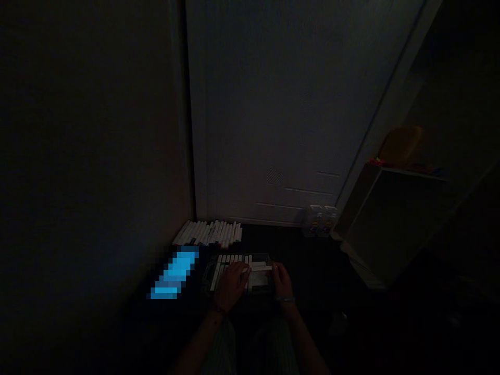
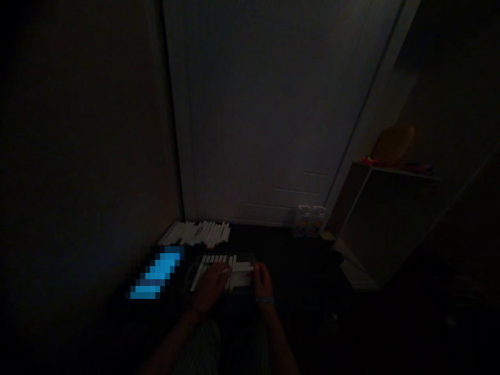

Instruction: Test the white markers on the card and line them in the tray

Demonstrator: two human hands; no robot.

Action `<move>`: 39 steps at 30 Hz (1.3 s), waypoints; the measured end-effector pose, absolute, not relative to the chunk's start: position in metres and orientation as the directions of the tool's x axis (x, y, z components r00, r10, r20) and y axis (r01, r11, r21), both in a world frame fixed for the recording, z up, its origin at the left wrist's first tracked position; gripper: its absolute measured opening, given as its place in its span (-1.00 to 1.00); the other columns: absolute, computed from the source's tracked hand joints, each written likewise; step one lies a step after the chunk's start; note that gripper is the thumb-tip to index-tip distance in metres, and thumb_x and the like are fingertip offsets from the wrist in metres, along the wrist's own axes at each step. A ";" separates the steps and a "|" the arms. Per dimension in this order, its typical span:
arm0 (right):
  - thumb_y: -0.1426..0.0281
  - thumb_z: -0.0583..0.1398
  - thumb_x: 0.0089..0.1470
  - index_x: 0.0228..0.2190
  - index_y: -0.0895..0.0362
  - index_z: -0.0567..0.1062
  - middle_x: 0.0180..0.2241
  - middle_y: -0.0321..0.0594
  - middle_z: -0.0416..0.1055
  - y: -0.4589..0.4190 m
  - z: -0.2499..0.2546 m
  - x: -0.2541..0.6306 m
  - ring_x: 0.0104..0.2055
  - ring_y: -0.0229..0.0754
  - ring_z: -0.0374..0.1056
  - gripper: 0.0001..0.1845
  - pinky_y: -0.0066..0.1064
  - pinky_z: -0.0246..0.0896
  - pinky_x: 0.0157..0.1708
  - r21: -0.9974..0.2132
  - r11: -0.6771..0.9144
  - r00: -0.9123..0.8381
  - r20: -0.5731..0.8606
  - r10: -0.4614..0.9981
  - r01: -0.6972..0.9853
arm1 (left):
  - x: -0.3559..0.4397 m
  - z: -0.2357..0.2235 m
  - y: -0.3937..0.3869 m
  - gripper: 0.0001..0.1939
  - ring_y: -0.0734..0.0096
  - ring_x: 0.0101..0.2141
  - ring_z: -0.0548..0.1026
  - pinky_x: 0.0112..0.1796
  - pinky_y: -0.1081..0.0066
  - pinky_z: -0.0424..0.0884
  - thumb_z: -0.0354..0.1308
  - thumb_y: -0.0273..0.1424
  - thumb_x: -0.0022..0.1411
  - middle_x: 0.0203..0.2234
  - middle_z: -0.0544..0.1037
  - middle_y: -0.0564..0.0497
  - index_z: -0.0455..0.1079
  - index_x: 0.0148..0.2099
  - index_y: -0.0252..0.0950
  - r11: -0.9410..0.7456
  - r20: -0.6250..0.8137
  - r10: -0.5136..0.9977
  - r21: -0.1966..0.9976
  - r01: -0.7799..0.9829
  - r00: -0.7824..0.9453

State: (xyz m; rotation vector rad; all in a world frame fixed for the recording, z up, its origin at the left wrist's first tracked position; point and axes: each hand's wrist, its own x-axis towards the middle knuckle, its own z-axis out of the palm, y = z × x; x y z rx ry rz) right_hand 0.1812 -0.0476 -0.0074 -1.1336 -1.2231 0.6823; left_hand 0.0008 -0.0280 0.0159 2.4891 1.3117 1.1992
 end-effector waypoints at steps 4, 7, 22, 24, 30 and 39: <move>0.15 -0.05 0.09 -0.38 0.12 0.37 -0.47 -0.30 0.34 -0.048 -0.007 0.181 -0.40 -0.25 0.26 -0.66 -0.50 0.17 -0.38 -0.931 0.328 0.264 0.361 0.894 0.163 | 0.000 0.014 -0.026 -0.74 0.34 -0.17 0.35 -0.11 0.25 0.26 -0.20 -0.34 0.26 -0.26 0.44 0.01 0.31 -0.20 -0.21 -0.626 0.579 0.736 0.385 0.679 0.350; 0.12 -0.05 0.08 -0.39 0.11 0.36 -0.46 -0.30 0.34 -0.049 -0.007 0.180 -0.39 -0.26 0.26 -0.64 -0.51 0.16 -0.39 -0.933 0.313 0.276 0.353 0.894 0.180 | 0.001 0.013 -0.025 -0.73 0.35 -0.19 0.36 -0.09 0.24 0.24 -0.21 -0.35 0.27 -0.28 0.45 0.03 0.31 -0.21 -0.19 -0.633 0.569 0.734 0.374 0.678 0.371; 0.08 -0.01 0.05 -0.39 0.07 0.43 -0.46 -0.30 0.37 -0.048 -0.006 0.181 -0.37 -0.22 0.26 -0.63 -0.44 0.12 -0.34 -0.909 0.300 0.303 0.385 0.872 0.290 | 0.001 0.004 -0.022 -0.74 0.35 -0.18 0.37 -0.06 0.22 0.23 -0.21 -0.34 0.27 -0.30 0.47 0.03 0.31 -0.24 -0.21 -0.610 0.583 0.742 0.386 0.691 0.329; 0.10 0.00 0.04 -0.36 0.01 0.45 -0.40 -0.30 0.39 -0.048 -0.007 0.182 -0.29 -0.19 0.26 -0.66 -0.38 0.07 -0.23 -0.883 0.262 0.335 0.401 0.853 0.390 | 0.001 0.006 -0.022 -0.73 0.34 -0.19 0.37 -0.08 0.23 0.25 -0.22 -0.34 0.27 -0.31 0.46 0.03 0.31 -0.26 -0.20 -0.610 0.576 0.746 0.392 0.689 0.333; 0.07 0.04 -0.02 -0.37 -0.06 0.49 -0.39 -0.31 0.40 -0.040 -0.023 0.184 -0.24 -0.13 0.25 -0.68 -0.23 -0.09 -0.12 -0.861 0.145 0.424 0.379 0.823 0.488 | 0.002 0.010 -0.024 -0.75 0.37 -0.22 0.39 -0.09 0.26 0.27 -0.19 -0.33 0.26 -0.32 0.47 0.04 0.32 -0.26 -0.19 -0.615 0.601 0.736 0.398 0.681 0.313; 0.07 0.03 0.01 -0.42 -0.08 0.52 -0.48 -0.27 0.41 -0.046 -0.018 0.185 -0.28 -0.11 0.24 -0.67 -0.30 -0.05 -0.23 -0.844 0.191 0.372 0.409 0.833 0.501 | 0.002 0.012 -0.027 -0.75 0.38 -0.24 0.39 -0.07 0.27 0.24 -0.20 -0.32 0.27 -0.34 0.47 0.04 0.31 -0.26 -0.19 -0.623 0.568 0.743 0.394 0.676 0.354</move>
